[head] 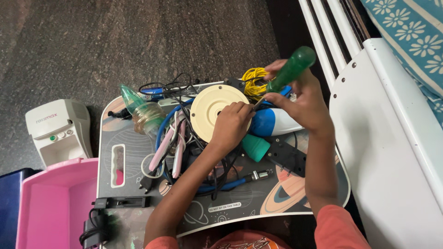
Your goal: The person holds a round beige appliance base on a small table and uses a green-handled screwdriver to drive screws into it, steadying the base with the other hand. They reposition the base and continue driving screws at different points around it throughout the clip.
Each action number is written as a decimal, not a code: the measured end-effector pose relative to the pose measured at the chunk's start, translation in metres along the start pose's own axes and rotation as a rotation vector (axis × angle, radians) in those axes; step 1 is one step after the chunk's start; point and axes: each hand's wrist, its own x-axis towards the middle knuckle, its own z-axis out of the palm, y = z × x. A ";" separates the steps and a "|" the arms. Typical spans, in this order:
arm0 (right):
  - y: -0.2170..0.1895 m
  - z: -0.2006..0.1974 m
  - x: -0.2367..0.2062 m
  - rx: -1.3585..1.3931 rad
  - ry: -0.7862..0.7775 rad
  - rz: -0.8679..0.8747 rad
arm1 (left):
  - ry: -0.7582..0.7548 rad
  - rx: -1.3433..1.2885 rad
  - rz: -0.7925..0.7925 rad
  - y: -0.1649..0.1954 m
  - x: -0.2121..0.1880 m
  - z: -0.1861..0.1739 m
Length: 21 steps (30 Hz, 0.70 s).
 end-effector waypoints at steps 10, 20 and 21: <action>-0.009 -0.004 -0.004 0.193 -0.035 0.188 | -0.018 -0.059 0.011 -0.006 0.000 -0.004; 0.011 -0.004 0.001 -0.217 0.269 0.168 | -0.003 -0.109 -0.027 -0.005 0.002 -0.001; 0.012 -0.005 0.001 -0.184 0.238 0.149 | -0.005 -0.093 -0.027 -0.005 0.002 0.000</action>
